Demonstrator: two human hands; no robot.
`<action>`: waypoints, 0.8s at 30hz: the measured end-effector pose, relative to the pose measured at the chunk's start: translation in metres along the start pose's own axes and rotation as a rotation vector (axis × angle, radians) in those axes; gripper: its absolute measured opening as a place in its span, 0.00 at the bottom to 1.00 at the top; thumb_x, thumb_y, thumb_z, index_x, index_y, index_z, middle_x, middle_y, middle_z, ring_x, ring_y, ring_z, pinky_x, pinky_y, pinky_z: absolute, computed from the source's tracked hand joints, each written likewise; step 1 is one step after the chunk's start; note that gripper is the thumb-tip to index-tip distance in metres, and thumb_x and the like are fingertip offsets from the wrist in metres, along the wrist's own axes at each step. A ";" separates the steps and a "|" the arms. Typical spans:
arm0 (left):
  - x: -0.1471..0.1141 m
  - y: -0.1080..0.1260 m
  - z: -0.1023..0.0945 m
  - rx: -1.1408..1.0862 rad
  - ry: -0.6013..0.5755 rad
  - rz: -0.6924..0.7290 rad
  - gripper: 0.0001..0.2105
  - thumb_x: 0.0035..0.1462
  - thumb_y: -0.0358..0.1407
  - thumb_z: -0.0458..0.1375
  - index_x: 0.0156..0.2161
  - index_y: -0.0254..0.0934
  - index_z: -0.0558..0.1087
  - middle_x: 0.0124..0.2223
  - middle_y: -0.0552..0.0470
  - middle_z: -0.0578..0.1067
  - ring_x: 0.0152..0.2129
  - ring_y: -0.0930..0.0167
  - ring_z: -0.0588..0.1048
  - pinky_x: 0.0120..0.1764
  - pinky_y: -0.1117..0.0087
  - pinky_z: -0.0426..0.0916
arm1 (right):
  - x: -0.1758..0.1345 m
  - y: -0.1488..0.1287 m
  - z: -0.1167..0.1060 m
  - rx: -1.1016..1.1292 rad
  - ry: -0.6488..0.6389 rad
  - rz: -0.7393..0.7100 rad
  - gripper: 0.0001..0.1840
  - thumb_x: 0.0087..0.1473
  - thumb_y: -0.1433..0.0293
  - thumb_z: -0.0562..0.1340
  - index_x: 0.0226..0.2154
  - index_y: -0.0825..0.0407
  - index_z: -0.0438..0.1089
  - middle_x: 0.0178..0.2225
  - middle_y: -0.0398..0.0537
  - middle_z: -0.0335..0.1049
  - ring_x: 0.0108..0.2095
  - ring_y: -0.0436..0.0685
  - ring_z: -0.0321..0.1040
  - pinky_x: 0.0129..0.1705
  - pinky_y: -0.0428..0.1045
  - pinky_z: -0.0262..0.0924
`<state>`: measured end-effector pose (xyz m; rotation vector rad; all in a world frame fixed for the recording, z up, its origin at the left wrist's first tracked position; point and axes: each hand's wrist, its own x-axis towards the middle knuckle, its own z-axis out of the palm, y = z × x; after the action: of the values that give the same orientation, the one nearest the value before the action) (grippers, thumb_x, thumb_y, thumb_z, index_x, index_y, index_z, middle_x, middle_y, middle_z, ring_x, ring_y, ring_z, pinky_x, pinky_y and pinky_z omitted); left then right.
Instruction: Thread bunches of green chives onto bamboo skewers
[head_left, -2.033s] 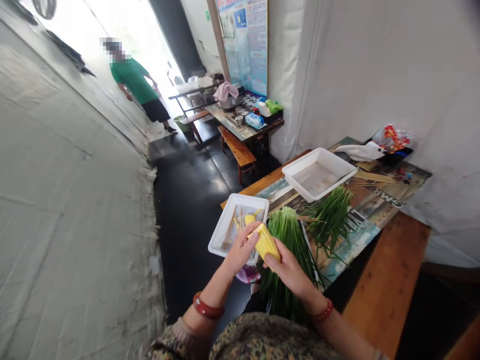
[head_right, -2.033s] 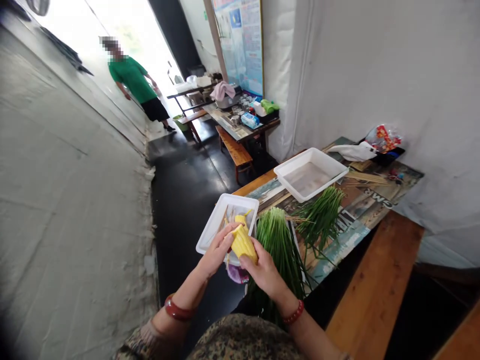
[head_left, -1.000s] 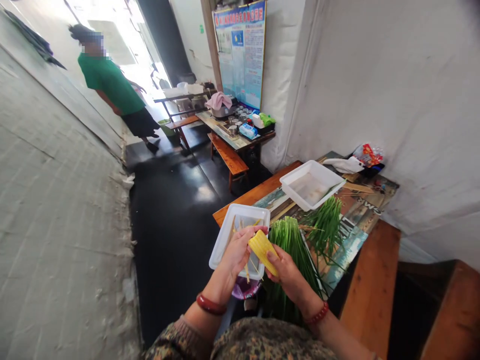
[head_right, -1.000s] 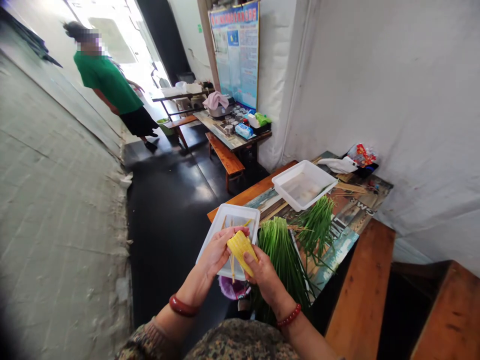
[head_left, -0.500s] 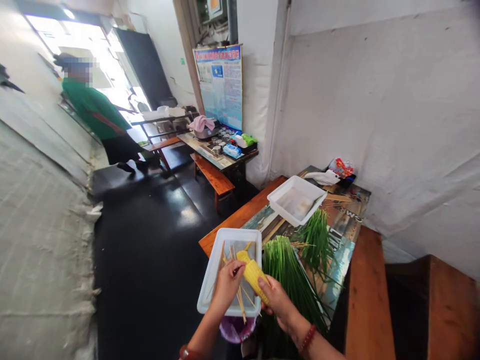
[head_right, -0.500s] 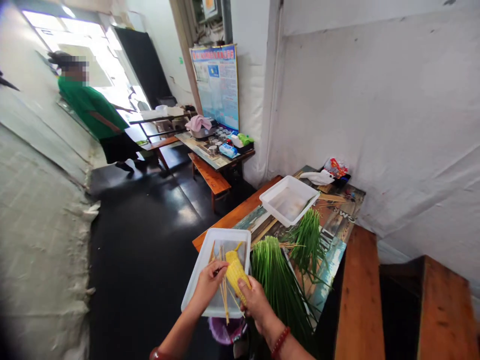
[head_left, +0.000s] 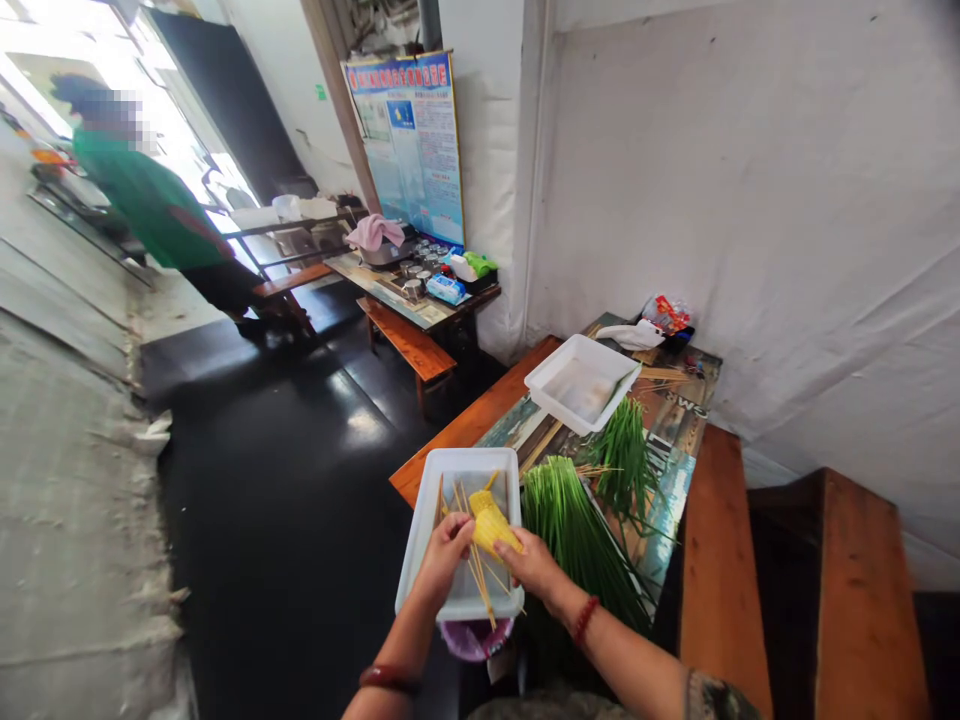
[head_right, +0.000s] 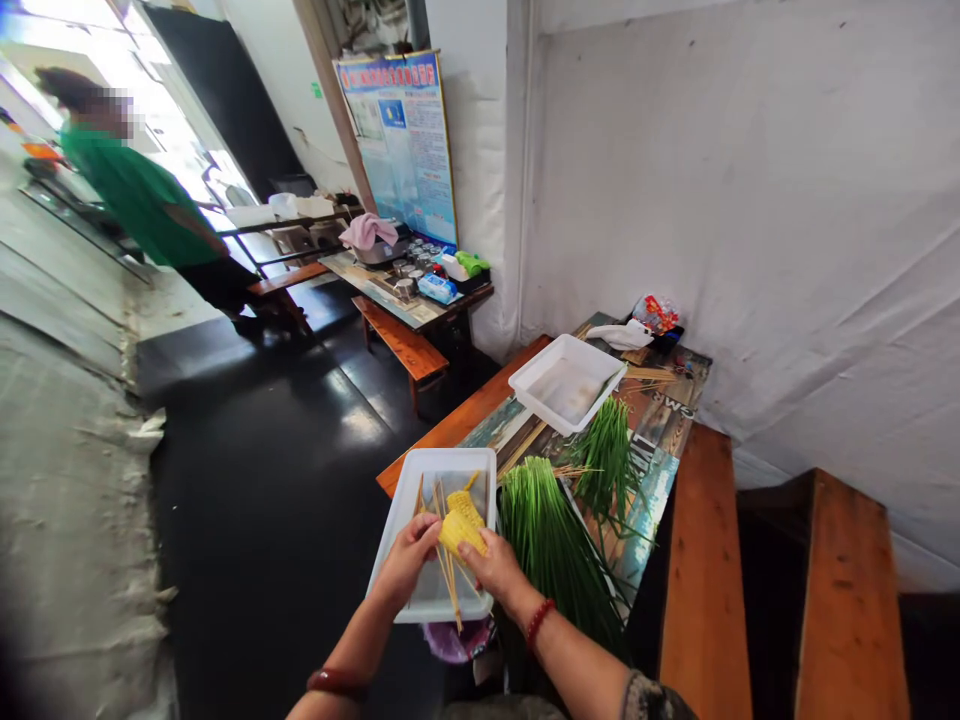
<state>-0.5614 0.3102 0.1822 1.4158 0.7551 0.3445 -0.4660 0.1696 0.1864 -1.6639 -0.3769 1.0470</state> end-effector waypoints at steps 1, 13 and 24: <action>0.001 0.001 -0.003 -0.024 -0.023 -0.022 0.19 0.46 0.51 0.61 0.27 0.35 0.67 0.21 0.59 0.63 0.17 0.78 0.60 0.23 0.76 0.56 | 0.001 -0.001 -0.002 -0.019 -0.005 -0.017 0.26 0.45 0.53 0.66 0.42 0.55 0.72 0.28 0.44 0.70 0.19 0.46 0.59 0.18 0.42 0.53; 0.006 -0.013 -0.015 -0.103 -0.083 -0.150 0.11 0.45 0.40 0.61 0.26 0.35 0.66 0.21 0.61 0.60 0.17 0.80 0.56 0.22 0.77 0.49 | -0.001 -0.006 -0.009 -0.222 -0.031 -0.160 0.26 0.45 0.59 0.66 0.47 0.52 0.74 0.42 0.51 0.76 0.42 0.63 0.70 0.46 0.53 0.62; 0.018 -0.031 0.001 -0.068 0.172 -0.101 0.16 0.35 0.35 0.65 0.15 0.38 0.59 0.19 0.57 0.57 0.21 0.74 0.58 0.27 0.70 0.53 | 0.027 0.041 -0.004 -0.333 0.022 -0.243 0.27 0.47 0.52 0.62 0.47 0.47 0.74 0.46 0.53 0.76 0.48 0.68 0.72 0.48 0.53 0.62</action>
<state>-0.5547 0.3164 0.1475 1.2897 0.9429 0.4130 -0.4583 0.1712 0.1373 -1.8646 -0.7524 0.8147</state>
